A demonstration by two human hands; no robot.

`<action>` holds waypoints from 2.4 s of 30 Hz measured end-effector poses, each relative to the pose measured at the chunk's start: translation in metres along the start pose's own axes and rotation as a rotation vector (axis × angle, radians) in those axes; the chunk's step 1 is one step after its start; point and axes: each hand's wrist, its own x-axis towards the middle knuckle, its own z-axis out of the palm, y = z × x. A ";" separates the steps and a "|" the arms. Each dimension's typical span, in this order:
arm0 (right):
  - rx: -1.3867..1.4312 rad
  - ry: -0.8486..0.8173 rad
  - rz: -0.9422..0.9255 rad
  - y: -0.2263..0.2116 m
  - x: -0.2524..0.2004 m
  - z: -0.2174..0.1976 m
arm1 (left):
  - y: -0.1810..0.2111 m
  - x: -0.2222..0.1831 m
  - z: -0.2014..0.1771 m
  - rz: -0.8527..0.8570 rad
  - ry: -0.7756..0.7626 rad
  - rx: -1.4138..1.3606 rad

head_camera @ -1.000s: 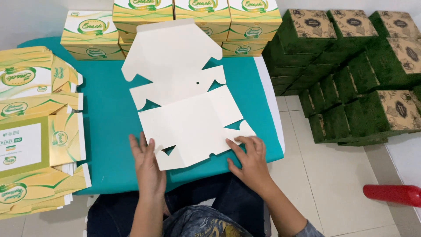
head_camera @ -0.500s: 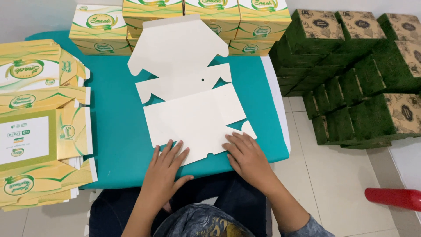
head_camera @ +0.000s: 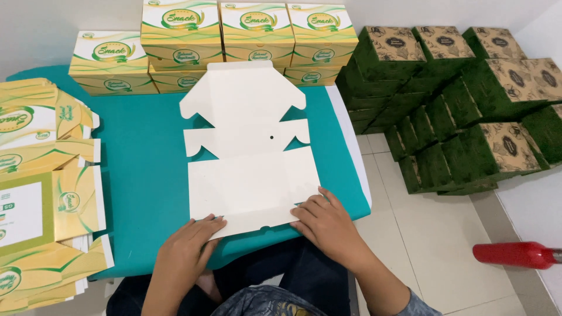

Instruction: The person folds flat cardboard pieces into rectangular boxes by hand, aligning flaps and tucking tabs to form the structure. The person then places the completed box onto a stack of similar boxes.

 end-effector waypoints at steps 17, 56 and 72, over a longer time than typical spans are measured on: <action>0.188 -0.164 0.039 -0.055 0.033 0.079 | 0.010 0.051 0.029 -0.103 0.459 0.525; -0.034 0.007 0.305 -0.003 0.000 0.044 | -0.016 0.017 0.006 -0.085 0.176 0.242; 0.403 0.009 0.150 0.015 0.012 -0.021 | -0.025 0.017 -0.023 0.063 0.179 -0.354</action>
